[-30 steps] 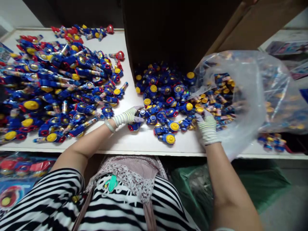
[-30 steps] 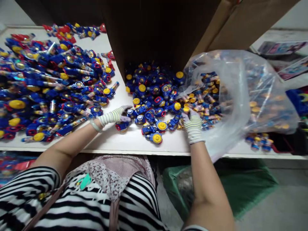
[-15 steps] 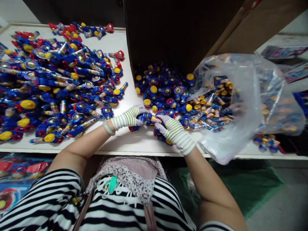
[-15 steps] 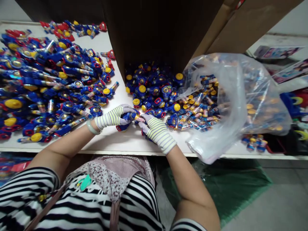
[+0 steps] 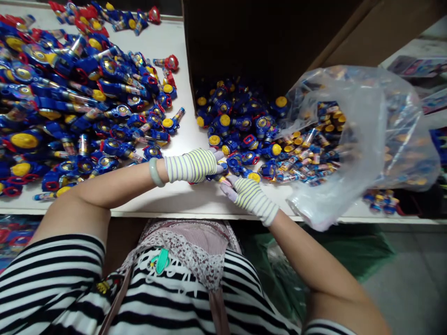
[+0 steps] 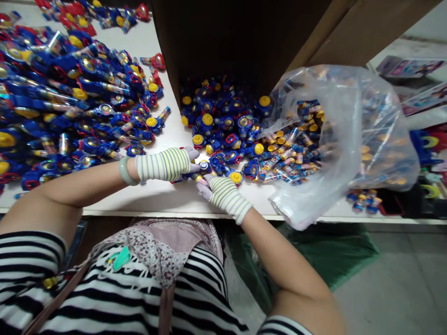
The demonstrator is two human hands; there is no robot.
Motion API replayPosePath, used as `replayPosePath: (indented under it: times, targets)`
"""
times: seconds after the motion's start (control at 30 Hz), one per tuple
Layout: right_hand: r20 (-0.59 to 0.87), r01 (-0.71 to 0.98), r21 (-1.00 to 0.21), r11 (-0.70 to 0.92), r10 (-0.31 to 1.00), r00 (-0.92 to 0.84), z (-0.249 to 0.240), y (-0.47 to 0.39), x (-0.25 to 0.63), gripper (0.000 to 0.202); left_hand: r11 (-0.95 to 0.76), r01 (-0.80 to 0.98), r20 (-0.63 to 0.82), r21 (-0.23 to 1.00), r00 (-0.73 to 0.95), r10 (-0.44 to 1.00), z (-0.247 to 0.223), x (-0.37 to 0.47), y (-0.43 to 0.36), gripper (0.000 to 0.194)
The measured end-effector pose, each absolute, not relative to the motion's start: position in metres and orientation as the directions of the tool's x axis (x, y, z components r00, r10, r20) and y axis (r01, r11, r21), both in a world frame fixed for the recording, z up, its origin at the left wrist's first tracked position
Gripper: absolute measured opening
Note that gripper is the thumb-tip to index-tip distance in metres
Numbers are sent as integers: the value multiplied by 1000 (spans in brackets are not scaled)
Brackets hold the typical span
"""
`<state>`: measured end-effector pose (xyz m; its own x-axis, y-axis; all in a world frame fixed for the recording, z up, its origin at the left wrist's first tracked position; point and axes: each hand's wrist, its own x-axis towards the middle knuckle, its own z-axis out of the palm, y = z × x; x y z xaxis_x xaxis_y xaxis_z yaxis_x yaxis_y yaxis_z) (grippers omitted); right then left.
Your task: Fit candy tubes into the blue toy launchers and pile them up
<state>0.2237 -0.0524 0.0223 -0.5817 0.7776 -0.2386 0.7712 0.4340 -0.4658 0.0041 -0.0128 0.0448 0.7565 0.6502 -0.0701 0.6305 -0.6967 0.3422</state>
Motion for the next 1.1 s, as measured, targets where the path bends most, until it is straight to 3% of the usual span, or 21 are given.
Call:
replayPosePath:
  times: [0.07,0.13,0.2,0.3,0.33,0.43,0.5,0.57,0.67,0.73,0.83,0.93,1.0,1.1]
  targets:
    - [-218,643,-693,326,756,-618,12,-54,224,42,-754,598,-116,273,798,591,44,3,-14,45]
    - [-237,576,-783,233,745,-623,8,-56,222,52,-735,623,-151,266,781,607,44,0,-14,50]
    - [-246,643,-722,258,772,-586,12,-56,219,49,-659,692,-176,294,717,674,44,-1,-15,50]
    - [-233,789,-528,315,840,-491,21,-58,214,40,-645,712,-226,278,701,676,46,0,-19,40]
    - [-263,789,-546,283,836,-482,22,-59,213,42,-673,690,-206,267,723,659,46,0,-21,39]
    - [-383,563,-826,9,724,-574,16,-62,212,61,-762,599,-42,246,792,610,43,0,-24,45]
    - [-401,413,-897,-155,677,-617,12,-61,211,71,-776,585,31,236,794,607,39,-1,-22,46]
    - [-408,477,-870,-124,724,-555,16,-58,211,69,-745,625,-4,234,767,642,38,0,-18,43]
    - [-316,738,-666,111,854,-414,32,-54,214,53,-677,695,-151,243,717,681,42,-1,-15,39]
    - [-273,757,-629,179,861,-430,38,-54,217,45,-684,689,-175,240,724,667,47,-2,-16,41]
    - [-361,496,-866,-54,754,-549,27,-62,216,47,-764,621,-48,173,781,623,48,-1,-20,46]
    - [-443,258,-895,-363,659,-608,9,-71,205,52,-802,577,51,153,806,590,40,0,-23,38]
    - [-404,255,-915,-314,682,-610,6,-66,206,51,-772,601,52,206,782,622,37,-11,-23,32]
    - [-160,397,-915,65,847,-507,19,-46,243,39,-579,747,114,326,577,809,48,-64,-14,30]
